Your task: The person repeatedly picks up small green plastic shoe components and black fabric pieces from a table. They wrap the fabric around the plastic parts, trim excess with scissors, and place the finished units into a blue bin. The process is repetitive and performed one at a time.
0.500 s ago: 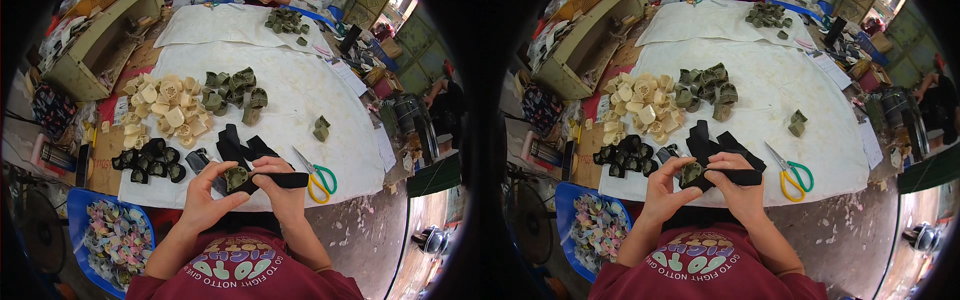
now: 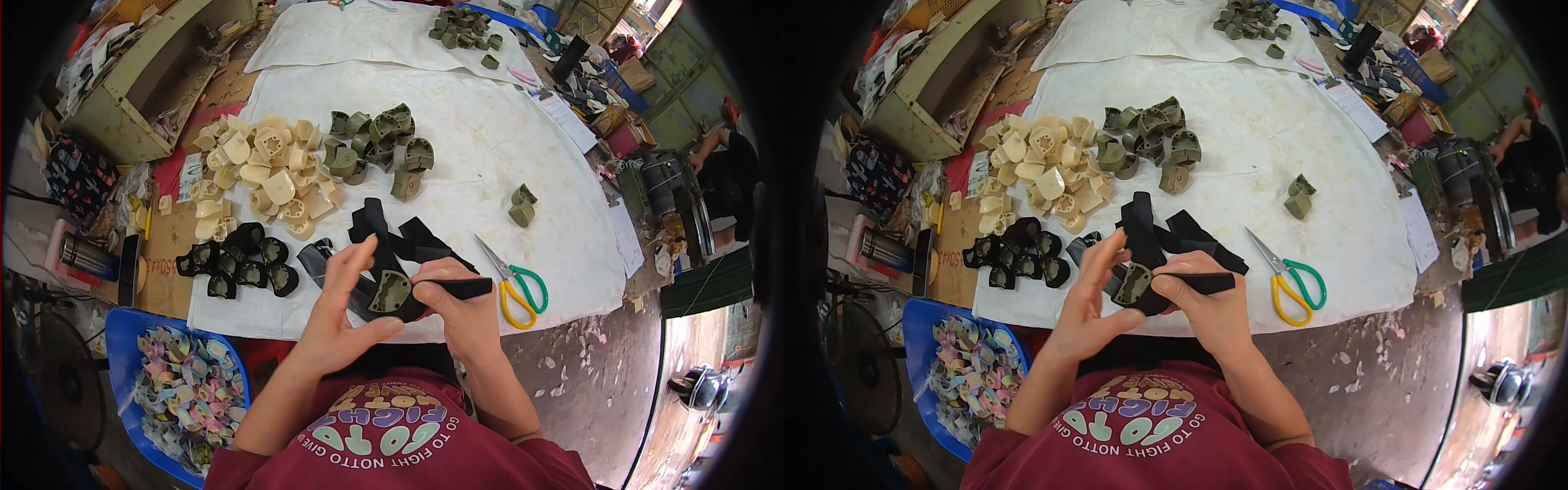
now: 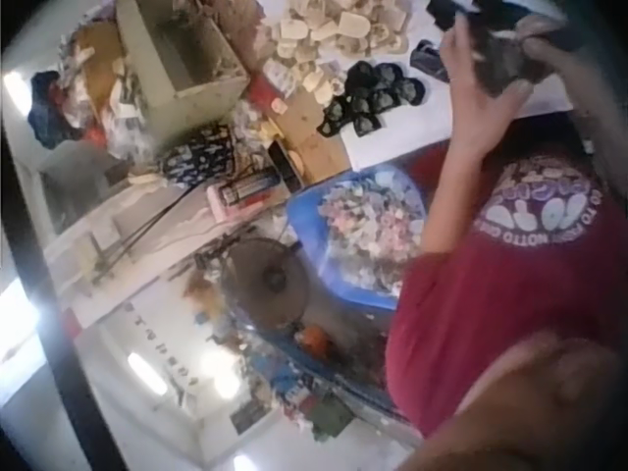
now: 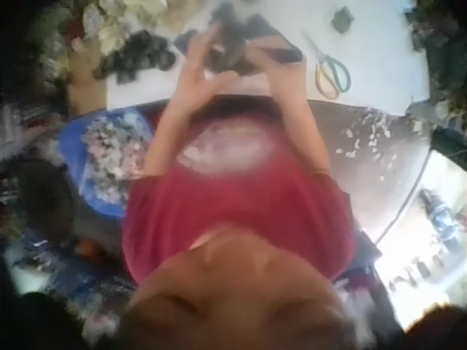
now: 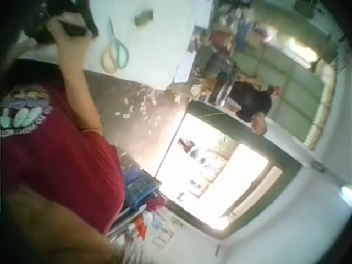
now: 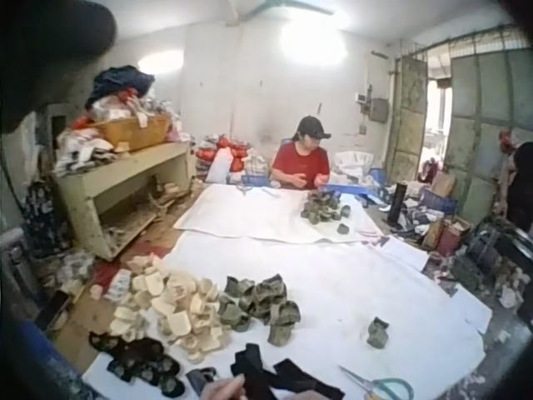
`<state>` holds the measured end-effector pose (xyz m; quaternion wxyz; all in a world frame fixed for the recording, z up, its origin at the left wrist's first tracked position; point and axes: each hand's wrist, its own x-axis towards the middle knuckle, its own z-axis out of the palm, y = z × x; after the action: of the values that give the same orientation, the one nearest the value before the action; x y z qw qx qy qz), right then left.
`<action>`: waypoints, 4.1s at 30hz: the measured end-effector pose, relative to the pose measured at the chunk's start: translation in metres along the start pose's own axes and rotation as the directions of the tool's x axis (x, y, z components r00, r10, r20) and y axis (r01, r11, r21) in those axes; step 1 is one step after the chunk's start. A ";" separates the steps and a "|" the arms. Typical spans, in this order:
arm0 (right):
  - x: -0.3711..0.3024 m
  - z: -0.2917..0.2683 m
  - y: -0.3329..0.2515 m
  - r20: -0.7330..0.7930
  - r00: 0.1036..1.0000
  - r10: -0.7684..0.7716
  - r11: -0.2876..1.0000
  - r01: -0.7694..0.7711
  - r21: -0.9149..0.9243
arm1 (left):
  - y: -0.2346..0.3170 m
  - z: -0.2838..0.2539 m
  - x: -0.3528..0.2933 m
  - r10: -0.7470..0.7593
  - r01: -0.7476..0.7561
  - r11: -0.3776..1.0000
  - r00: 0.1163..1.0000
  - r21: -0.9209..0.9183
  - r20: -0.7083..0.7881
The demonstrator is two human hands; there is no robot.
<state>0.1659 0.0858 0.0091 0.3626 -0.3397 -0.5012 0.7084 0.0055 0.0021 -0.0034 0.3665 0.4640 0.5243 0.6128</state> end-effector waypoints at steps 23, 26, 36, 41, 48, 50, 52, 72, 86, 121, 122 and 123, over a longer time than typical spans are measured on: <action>0.013 -0.018 -0.019 0.197 0.968 0.157 0.970 -0.112 -0.217 | 0.006 -0.008 -0.010 -0.128 0.138 0.990 0.955 -0.016 0.267; 0.014 -0.020 -0.020 0.232 0.954 0.188 0.970 -0.144 -0.194 | 0.008 -0.007 -0.008 -0.106 0.118 0.993 0.951 -0.022 0.290; 0.018 -0.026 -0.024 0.348 0.881 0.321 0.944 -0.266 -0.195 | -0.003 -0.006 -0.012 -0.040 0.066 0.995 0.944 -0.070 0.327; 0.003 -0.018 -0.018 0.376 0.905 0.201 0.956 -0.098 -0.276 | 0.008 -0.001 -0.014 -0.370 0.400 0.913 0.892 -0.073 0.260; 0.000 -0.006 -0.020 0.275 0.930 0.242 0.933 -0.145 -0.329 | 0.005 -0.003 -0.010 -0.037 0.006 0.992 0.971 0.127 0.238; -0.001 -0.007 -0.014 0.272 0.937 0.219 0.938 -0.126 -0.322 | 0.007 -0.004 -0.011 0.034 -0.075 0.979 0.977 0.188 0.211; -0.002 -0.002 -0.019 0.264 0.942 0.206 0.932 -0.107 -0.345 | 0.006 -0.005 -0.010 0.103 -0.151 0.965 0.970 0.213 0.218; -0.030 -0.139 0.001 0.016 0.933 -0.360 0.162 0.080 -0.984 | -0.048 -0.006 -0.004 -0.265 0.448 0.524 0.894 -0.725 0.361; -0.023 -0.196 -0.030 -0.114 0.951 0.288 0.713 -0.292 -0.638 | -0.043 0.028 -0.004 -0.431 0.586 0.594 0.811 -0.551 0.397; -0.164 -0.159 0.017 -0.183 0.919 0.349 0.844 -0.393 -0.364 | -0.050 0.082 -0.023 -0.494 0.703 0.702 0.595 -0.113 0.633; -0.157 -0.165 0.017 -0.263 0.918 0.296 0.809 -0.387 -0.442 | -0.047 0.080 -0.022 -0.431 0.662 0.732 0.631 -0.159 0.645; -0.137 -0.170 0.012 -0.335 0.912 0.235 0.766 -0.386 -0.514 | -0.046 0.078 -0.022 -0.368 0.620 0.757 0.664 -0.204 0.651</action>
<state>0.3772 0.0446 -0.0317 0.1812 -0.5977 -0.5759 0.5275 0.0845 0.0136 -0.0513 0.7510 0.3738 0.3556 0.4121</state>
